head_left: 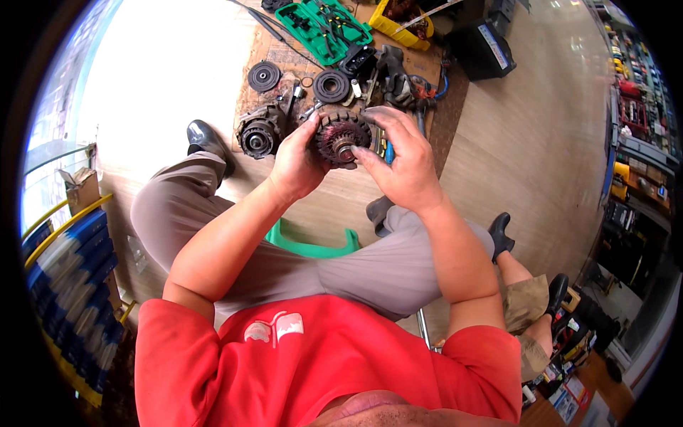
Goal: The person disassembles an alternator using pliers to pull on wires and internal components. They handle the rotor and stator, inspecting the parts while seated on a stool.
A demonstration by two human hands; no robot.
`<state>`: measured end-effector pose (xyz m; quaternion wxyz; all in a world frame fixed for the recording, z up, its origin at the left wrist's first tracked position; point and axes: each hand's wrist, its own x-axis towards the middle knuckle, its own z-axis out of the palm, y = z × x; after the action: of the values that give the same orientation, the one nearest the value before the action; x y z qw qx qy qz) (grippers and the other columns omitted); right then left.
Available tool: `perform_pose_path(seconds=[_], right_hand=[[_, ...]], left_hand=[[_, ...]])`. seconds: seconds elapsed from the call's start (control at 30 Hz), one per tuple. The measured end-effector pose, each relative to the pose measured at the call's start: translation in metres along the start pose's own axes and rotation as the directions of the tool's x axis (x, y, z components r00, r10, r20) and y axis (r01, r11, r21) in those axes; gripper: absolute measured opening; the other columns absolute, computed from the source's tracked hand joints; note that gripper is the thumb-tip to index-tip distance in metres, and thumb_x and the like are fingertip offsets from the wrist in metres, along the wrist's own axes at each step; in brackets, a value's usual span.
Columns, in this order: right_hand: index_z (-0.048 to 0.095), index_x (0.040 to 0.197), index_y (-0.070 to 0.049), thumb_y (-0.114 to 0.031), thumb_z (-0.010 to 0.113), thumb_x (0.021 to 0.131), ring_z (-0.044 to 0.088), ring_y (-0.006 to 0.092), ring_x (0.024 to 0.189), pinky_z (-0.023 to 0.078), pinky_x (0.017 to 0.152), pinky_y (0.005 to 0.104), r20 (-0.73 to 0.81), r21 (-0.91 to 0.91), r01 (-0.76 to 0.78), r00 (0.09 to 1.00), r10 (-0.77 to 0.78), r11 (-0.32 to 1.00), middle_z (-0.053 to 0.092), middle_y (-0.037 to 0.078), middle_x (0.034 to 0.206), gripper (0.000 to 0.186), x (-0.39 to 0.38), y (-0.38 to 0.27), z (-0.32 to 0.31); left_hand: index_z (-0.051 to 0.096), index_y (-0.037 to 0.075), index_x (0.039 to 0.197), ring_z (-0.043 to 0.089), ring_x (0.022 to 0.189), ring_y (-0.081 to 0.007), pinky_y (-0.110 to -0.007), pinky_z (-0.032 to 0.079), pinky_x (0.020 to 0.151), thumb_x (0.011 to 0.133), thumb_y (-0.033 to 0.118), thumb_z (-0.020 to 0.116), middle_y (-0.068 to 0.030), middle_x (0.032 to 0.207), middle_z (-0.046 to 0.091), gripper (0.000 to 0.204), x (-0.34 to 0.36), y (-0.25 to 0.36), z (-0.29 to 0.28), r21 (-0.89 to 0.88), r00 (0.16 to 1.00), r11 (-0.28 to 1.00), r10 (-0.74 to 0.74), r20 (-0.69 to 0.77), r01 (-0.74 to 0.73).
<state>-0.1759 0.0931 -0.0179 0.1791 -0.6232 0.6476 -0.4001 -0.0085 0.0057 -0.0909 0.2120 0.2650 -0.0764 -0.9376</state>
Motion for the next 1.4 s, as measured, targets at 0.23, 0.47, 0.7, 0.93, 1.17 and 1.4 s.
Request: perform_pose_path(seconds=[0.23,0.47,0.7,0.93,1.17,1.4], right_hand=[[0.071,0.095,0.000,-0.007,0.075,0.081,0.062,0.0349,0.084,0.050,0.074,0.0427,-0.018,-0.034,-0.084,0.996,0.083,0.996,0.064,0.016,0.091,0.016,-0.006,0.001,0.008],[0.074,0.090,-0.003,-0.012,0.075,0.081,0.062,0.0340,0.079,0.050,0.070,0.0426,0.025,-0.029,-0.230,0.973,0.231,0.973,0.061,0.015,0.083,0.014,-0.010,-0.002,0.017],[0.073,0.093,-0.001,-0.008,0.076,0.080,0.065,0.0300,0.080,0.051,0.069,0.0378,0.018,-0.106,-0.277,0.960,0.280,0.955,0.065,0.014,0.088,0.015,-0.009,-0.005,0.020],[0.070,0.088,0.000,-0.005,0.074,0.080,0.064,0.0282,0.077,0.050,0.067,0.0376,0.053,-0.030,-0.321,0.945,0.323,0.946,0.064,0.014,0.085,0.010,-0.007,-0.002,0.021],[0.068,0.083,-0.001,-0.008,0.073,0.078,0.065,0.0340,0.077,0.051,0.067,0.0410,0.087,0.077,-0.261,0.963,0.254,0.962,0.064,0.015,0.083,0.010,-0.003,-0.002,0.015],[0.067,0.086,0.002,-0.003,0.072,0.081,0.063,0.0233,0.080,0.049,0.072,0.0341,0.210,0.193,-0.359,0.924,0.319,0.913,0.063,0.012,0.084,0.009,0.001,-0.005,0.003]], left_hand=[[0.052,0.003,0.135,0.062,0.117,-0.0274,-0.047,0.051,0.101,0.107,0.037,0.040,-0.0141,0.127,0.063,0.045,-0.003,-0.005,-0.003,0.098,0.999,0.994,0.038,0.032,-0.041],[0.051,0.002,0.134,0.065,0.109,-0.0223,-0.042,0.055,0.095,0.106,0.029,0.048,-0.0112,0.121,0.065,0.039,-0.009,-0.006,-0.001,0.214,0.993,0.970,0.117,-0.012,-0.111],[0.051,0.002,0.137,0.066,0.101,-0.0163,-0.036,0.056,0.091,0.105,0.029,0.053,-0.0069,0.112,0.066,0.042,-0.010,-0.006,-0.002,0.357,0.988,0.922,0.153,0.009,-0.147],[0.051,0.002,0.139,0.064,0.095,-0.0133,-0.032,0.054,0.090,0.105,0.028,0.054,-0.0021,0.102,0.063,0.043,-0.010,-0.006,-0.003,0.452,0.979,0.871,0.206,0.014,-0.189],[0.052,-0.003,0.137,0.063,0.108,-0.0163,-0.032,0.053,0.096,0.103,0.025,0.058,-0.0117,0.122,0.064,0.045,-0.010,-0.002,-0.001,0.555,0.960,0.786,0.259,0.106,-0.273],[0.053,-0.004,0.137,0.059,0.113,-0.0164,-0.033,0.053,0.097,0.102,0.019,0.059,-0.0111,0.127,0.059,0.043,-0.015,-0.004,0.005,0.655,0.923,0.660,0.342,0.175,-0.369]])
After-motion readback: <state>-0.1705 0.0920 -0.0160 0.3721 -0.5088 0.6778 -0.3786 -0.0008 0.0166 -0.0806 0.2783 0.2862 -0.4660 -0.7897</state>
